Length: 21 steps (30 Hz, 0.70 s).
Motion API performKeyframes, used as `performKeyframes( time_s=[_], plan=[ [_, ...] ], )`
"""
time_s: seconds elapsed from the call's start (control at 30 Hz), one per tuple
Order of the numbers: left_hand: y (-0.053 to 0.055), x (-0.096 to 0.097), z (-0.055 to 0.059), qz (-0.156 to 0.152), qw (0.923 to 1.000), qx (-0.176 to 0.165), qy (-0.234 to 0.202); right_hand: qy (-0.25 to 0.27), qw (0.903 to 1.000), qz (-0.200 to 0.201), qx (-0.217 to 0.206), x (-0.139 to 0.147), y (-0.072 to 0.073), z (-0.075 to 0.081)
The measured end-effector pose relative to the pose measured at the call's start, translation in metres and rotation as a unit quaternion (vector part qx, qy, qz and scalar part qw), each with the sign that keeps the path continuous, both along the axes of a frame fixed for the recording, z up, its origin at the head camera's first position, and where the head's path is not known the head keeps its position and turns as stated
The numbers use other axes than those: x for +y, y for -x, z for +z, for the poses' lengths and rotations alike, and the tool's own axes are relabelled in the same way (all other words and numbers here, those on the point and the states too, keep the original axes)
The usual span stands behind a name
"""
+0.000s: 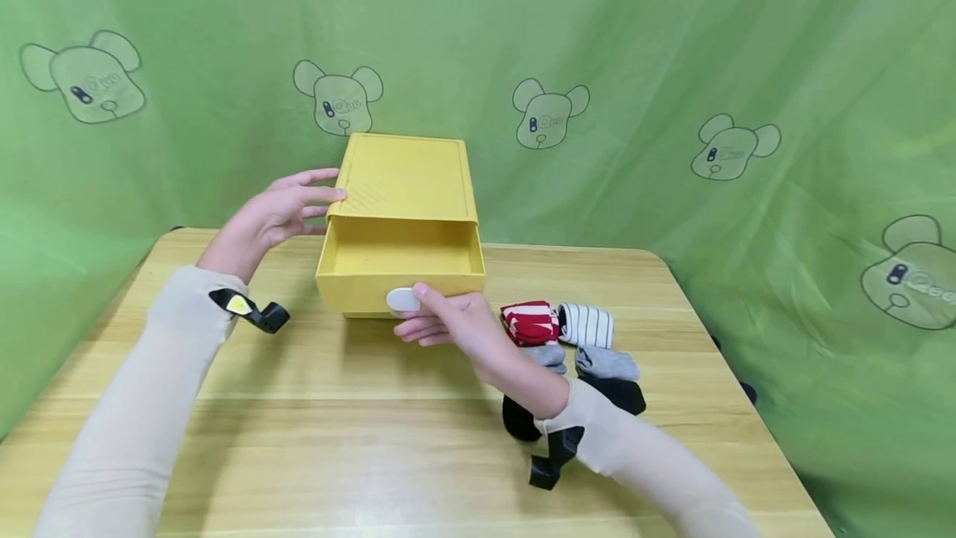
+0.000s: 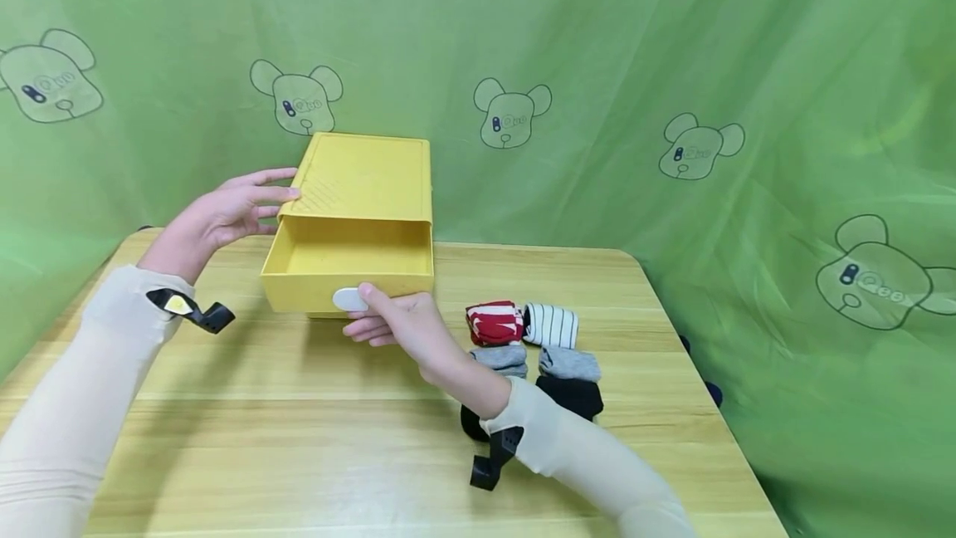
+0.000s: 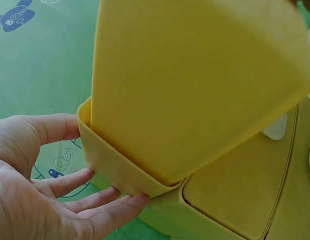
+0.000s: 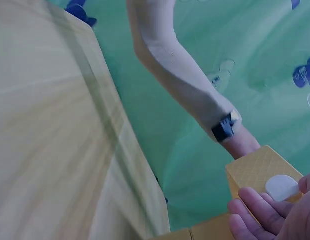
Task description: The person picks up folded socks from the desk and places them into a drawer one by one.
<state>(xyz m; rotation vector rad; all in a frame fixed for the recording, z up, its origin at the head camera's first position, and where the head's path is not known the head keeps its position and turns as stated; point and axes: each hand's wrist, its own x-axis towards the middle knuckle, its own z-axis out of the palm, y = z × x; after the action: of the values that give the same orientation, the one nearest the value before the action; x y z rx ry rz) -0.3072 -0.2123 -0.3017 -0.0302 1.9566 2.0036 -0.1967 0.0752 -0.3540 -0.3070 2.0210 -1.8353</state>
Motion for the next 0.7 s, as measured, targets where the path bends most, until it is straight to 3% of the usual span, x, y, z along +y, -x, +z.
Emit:
performKeyframes(
  time_s=[0.37,0.7],
  plan=[
    [0.001,-0.002,0.0,-0.007,1.0,-0.001,0.0,-0.002,0.9996,0.024,0.013,0.006,-0.035,-0.004],
    [0.002,-0.003,-0.002,-0.009,1.0,-0.002,0.002,0.008,0.9994,0.034,0.009,0.007,-0.04,-0.01]
  ],
)
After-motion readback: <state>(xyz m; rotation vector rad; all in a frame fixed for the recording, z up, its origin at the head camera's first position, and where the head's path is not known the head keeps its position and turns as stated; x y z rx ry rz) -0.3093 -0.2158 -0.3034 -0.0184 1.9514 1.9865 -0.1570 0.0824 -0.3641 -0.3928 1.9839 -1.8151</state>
